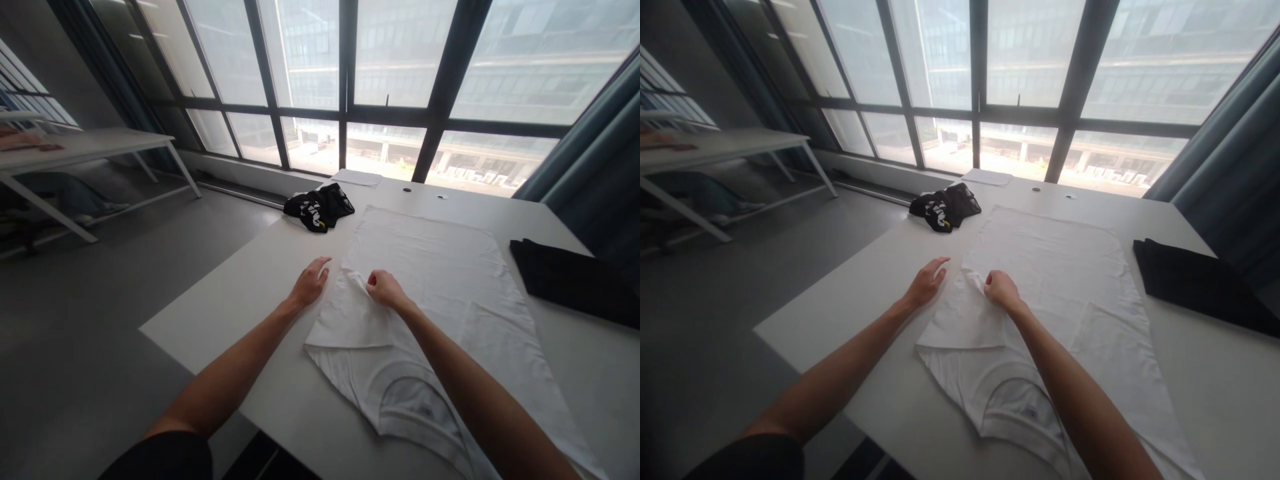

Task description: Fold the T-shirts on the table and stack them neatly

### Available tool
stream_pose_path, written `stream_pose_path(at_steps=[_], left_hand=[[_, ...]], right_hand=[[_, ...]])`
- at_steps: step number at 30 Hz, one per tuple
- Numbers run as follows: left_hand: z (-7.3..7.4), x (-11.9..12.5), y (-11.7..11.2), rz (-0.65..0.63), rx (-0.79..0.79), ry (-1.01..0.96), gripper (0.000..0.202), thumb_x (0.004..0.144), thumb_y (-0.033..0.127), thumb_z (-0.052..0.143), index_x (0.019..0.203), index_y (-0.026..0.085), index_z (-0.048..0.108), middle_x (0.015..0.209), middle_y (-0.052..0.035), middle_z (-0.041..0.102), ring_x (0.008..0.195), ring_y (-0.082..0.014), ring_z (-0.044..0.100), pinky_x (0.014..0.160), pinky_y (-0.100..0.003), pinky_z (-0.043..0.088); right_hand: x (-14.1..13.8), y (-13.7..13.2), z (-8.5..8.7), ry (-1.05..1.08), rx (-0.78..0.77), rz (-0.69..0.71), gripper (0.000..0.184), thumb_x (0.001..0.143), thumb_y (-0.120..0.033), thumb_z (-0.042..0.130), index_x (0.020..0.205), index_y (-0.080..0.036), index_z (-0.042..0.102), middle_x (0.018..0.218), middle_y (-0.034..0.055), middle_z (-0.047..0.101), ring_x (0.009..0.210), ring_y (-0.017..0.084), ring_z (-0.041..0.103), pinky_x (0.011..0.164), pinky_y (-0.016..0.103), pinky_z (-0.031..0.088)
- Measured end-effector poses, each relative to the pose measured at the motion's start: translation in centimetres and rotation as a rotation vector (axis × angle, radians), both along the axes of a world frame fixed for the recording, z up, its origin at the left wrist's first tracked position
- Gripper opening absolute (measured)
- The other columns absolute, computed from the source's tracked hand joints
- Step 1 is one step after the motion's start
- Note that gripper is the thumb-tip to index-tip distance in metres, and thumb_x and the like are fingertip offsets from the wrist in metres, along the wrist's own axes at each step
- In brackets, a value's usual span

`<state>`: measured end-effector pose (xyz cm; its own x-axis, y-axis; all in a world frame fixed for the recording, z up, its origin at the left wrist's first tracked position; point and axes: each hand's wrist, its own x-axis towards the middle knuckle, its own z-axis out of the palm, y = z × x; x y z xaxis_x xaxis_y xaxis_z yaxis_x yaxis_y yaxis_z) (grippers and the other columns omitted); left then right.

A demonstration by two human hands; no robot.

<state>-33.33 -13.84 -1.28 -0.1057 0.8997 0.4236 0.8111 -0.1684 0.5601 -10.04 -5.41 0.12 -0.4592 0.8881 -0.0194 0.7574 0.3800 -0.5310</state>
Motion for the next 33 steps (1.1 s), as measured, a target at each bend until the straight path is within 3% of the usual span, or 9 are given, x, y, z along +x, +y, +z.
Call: stream_pose_path(at_steps=[5,8,15,18,21,23,25,28,33], left_hand=[[0.1,1.1,-0.3,-0.077,0.014,0.038,0.036,0.094,0.019,0.045,0.123,0.016,0.066,0.132,-0.0097,0.064,0.128,-0.0211,0.057,0.115,-0.042,0.043],[0.1,2.1,-0.6,-0.157,-0.012,0.103,0.035,0.094,0.019,0.046,0.121,0.017,0.068,0.136,-0.0092,0.063,0.132,-0.0219,0.055,0.116,-0.043,0.041],[-0.3,2.6,-1.3,-0.362,-0.242,0.303,0.045,0.102,0.031,0.041,0.144,0.020,0.051,0.157,-0.0100,0.043,0.147,-0.0249,0.035,0.120,-0.050,0.030],[-0.2,1.9,-1.1,-0.322,-0.299,0.316,0.050,0.103,0.033,0.037,0.151,0.020,0.042,0.162,-0.0104,0.034,0.151,-0.0259,0.026,0.121,-0.053,0.024],[0.2,1.5,-0.7,-0.162,-0.239,0.261,0.054,0.102,0.026,0.034,0.154,0.017,0.036,0.162,-0.0108,0.032,0.152,-0.0239,0.023,0.122,-0.050,0.022],[0.4,1.6,-0.5,-0.129,-0.181,0.227,0.054,0.101,0.021,0.031,0.154,0.017,0.037,0.161,-0.0097,0.036,0.151,-0.0208,0.026,0.123,-0.046,0.022],[0.3,2.0,-0.5,-0.201,-0.157,0.240,0.053,0.102,0.022,0.030,0.154,0.019,0.038,0.160,-0.0083,0.037,0.151,-0.0189,0.025,0.123,-0.044,0.021],[-0.3,2.7,-0.8,-0.316,-0.233,0.331,0.054,0.104,0.036,0.033,0.156,0.021,0.034,0.163,-0.0090,0.031,0.153,-0.0231,0.019,0.123,-0.051,0.016],[-1.0,2.6,-1.1,-0.292,-0.342,0.427,0.061,0.104,0.047,0.033,0.158,0.019,0.029,0.165,-0.0120,0.023,0.154,-0.0279,0.014,0.121,-0.058,0.015]], right_hand=[[0.4,1.0,1.5,0.334,0.049,-0.067,0.018,0.077,-0.017,0.057,0.091,-0.016,0.068,0.073,0.0027,0.066,0.066,0.015,0.058,0.064,0.025,0.043],[0.5,1.8,1.9,0.438,0.078,-0.073,0.024,0.082,-0.019,0.052,0.101,-0.016,0.067,0.078,0.0029,0.067,0.066,0.015,0.059,0.066,0.026,0.045],[0.5,2.0,0.0,0.065,0.101,-0.129,0.034,0.085,-0.011,0.053,0.116,-0.016,0.066,0.099,0.0106,0.070,0.091,0.022,0.064,0.085,0.031,0.047],[0.7,0.7,-0.1,0.013,0.230,-0.124,0.034,0.088,-0.014,0.052,0.120,-0.015,0.065,0.116,0.0155,0.065,0.106,0.027,0.061,0.091,0.035,0.047],[0.9,-1.3,0.3,0.059,0.333,-0.035,0.033,0.091,-0.014,0.047,0.118,-0.015,0.066,0.120,0.0141,0.064,0.115,0.026,0.056,0.099,0.034,0.045],[0.9,-3.0,0.2,0.083,0.342,0.071,0.035,0.092,-0.013,0.044,0.120,-0.015,0.066,0.123,0.0126,0.064,0.117,0.024,0.055,0.104,0.033,0.042],[0.9,-4.7,-0.2,0.074,0.337,0.170,0.040,0.094,-0.015,0.043,0.129,-0.014,0.062,0.135,0.0134,0.060,0.127,0.024,0.051,0.110,0.036,0.038],[1.1,-6.4,-1.4,-0.003,0.285,0.277,0.051,0.097,-0.024,0.044,0.147,-0.010,0.046,0.156,0.0167,0.042,0.146,0.027,0.033,0.119,0.045,0.026],[1.8,-7.4,-2.3,-0.068,0.219,0.330,0.058,0.100,-0.031,0.040,0.153,-0.009,0.037,0.163,0.0172,0.029,0.153,0.028,0.019,0.123,0.051,0.013]])
